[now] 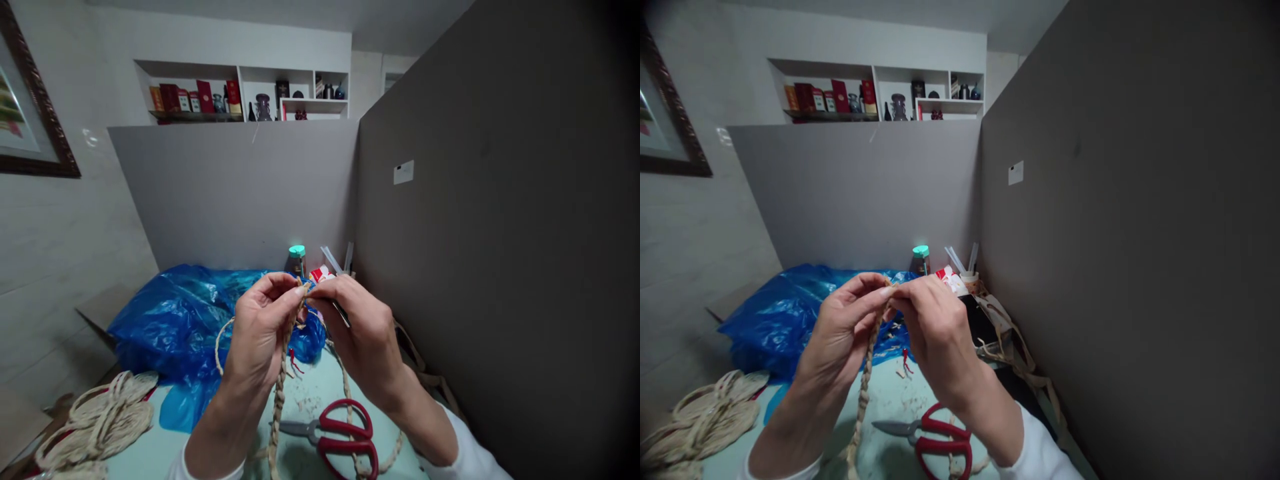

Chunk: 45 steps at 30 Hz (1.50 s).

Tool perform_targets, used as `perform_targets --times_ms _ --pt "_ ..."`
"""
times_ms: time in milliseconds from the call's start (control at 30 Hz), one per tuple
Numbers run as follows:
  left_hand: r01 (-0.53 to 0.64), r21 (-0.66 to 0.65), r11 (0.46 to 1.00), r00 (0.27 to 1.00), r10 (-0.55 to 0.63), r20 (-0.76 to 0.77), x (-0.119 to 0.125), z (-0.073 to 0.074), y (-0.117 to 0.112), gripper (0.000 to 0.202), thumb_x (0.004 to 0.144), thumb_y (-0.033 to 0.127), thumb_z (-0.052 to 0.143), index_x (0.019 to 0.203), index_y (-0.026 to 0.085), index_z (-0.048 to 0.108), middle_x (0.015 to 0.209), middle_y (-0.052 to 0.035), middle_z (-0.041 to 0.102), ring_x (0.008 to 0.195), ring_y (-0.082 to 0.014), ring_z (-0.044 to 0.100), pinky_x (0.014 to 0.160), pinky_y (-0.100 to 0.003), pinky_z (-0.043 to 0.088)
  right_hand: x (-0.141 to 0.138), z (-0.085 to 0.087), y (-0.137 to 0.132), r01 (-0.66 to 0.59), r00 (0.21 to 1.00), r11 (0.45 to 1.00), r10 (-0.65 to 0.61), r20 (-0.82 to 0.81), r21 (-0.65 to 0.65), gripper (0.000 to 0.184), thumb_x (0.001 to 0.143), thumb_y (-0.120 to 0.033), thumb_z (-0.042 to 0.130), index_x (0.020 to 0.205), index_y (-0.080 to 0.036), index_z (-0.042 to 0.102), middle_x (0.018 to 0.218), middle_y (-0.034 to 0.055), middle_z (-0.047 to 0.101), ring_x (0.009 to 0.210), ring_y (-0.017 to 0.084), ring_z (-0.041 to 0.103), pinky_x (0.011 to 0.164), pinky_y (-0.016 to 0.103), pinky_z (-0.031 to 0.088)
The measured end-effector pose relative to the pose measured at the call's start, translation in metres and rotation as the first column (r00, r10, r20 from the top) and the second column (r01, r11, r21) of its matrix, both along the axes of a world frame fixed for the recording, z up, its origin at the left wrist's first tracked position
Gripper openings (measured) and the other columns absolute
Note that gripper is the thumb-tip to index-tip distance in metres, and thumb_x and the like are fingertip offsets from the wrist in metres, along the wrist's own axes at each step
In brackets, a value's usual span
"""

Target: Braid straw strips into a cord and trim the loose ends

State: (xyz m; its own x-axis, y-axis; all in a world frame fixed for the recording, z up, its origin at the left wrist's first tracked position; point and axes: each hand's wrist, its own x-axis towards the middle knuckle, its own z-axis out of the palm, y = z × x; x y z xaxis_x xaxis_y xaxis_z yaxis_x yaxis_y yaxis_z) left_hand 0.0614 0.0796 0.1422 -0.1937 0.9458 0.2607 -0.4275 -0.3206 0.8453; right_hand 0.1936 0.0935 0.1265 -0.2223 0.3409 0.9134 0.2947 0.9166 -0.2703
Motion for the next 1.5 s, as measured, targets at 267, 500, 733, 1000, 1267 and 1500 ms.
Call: perform_targets --times_ms 267,500,733,1000,1267,1500 --pt "0.139 0.009 0.990 0.985 -0.138 -0.100 -0.005 -0.002 -0.002 0.015 0.066 0.013 0.078 0.075 0.013 0.066 0.068 0.0015 0.063 0.053 -0.0066 0.057 0.052 -0.017 0.046 0.008 0.007 0.005 -0.064 0.998 0.991 0.061 -0.023 -0.116 0.002 0.091 -0.020 0.060 0.090 -0.020 0.062 0.090 0.0049 0.062 0.081 0.016 0.057 0.076 0.030 0.048" --pt "0.147 0.029 0.989 0.988 -0.146 -0.041 0.002 0.001 -0.007 0.014 0.068 0.013 0.079 0.075 0.013 0.067 0.067 0.0015 0.064 0.051 -0.0062 0.057 0.050 -0.015 0.047 0.009 0.006 0.011 -0.474 0.877 0.726 0.340 -0.338 -0.499 0.015 0.084 -0.032 0.069 0.084 -0.019 0.062 0.079 0.0003 0.062 0.071 0.012 0.059 0.066 0.024 0.048" --pt "0.153 0.023 0.988 0.986 -0.151 -0.065 0.000 0.004 -0.020 0.006 0.081 0.018 0.069 0.086 0.016 0.071 0.080 -0.0023 0.068 0.064 -0.0100 0.062 0.058 -0.019 0.053 0.010 0.006 0.015 -0.710 0.697 0.505 0.407 -0.590 -0.490 0.012 0.082 -0.028 0.071 0.083 -0.019 0.063 0.076 -0.0008 0.060 0.071 0.010 0.056 0.067 0.023 0.045" --pt "0.120 -0.011 0.993 0.982 -0.120 -0.145 -0.001 0.009 -0.023 0.015 0.076 0.024 0.075 0.087 0.017 0.070 0.079 -0.0024 0.069 0.063 -0.0108 0.062 0.057 -0.019 0.052 0.007 0.006 0.011 -0.739 0.662 0.496 0.408 -0.629 -0.455 0.012 0.083 -0.027 0.071 0.080 -0.019 0.062 0.076 -0.0011 0.057 0.070 0.009 0.054 0.068 0.022 0.043" --pt "0.027 0.138 0.990 0.936 0.024 -0.352 -0.003 0.001 -0.021 0.017 0.073 0.024 0.080 0.087 0.025 0.072 0.084 0.0035 0.071 0.076 -0.0083 0.065 0.068 -0.013 0.052 0.009 0.006 0.010 -0.700 0.701 0.557 0.414 -0.580 -0.447 0.009 0.086 -0.025 0.068 0.084 -0.019 0.062 0.078 -0.0012 0.058 0.070 0.008 0.054 0.066 0.021 0.045" --pt "0.126 0.030 0.992 0.976 -0.119 -0.181 -0.003 0.004 -0.021 0.014 0.073 0.025 0.079 0.085 0.020 0.074 0.079 -0.0009 0.072 0.069 -0.0102 0.065 0.064 -0.016 0.053 0.009 0.009 0.003 -0.574 0.801 0.715 0.387 -0.457 -0.400 0.005 0.083 -0.022 0.070 0.083 -0.019 0.066 0.079 -0.0011 0.062 0.073 0.010 0.058 0.070 0.022 0.048"
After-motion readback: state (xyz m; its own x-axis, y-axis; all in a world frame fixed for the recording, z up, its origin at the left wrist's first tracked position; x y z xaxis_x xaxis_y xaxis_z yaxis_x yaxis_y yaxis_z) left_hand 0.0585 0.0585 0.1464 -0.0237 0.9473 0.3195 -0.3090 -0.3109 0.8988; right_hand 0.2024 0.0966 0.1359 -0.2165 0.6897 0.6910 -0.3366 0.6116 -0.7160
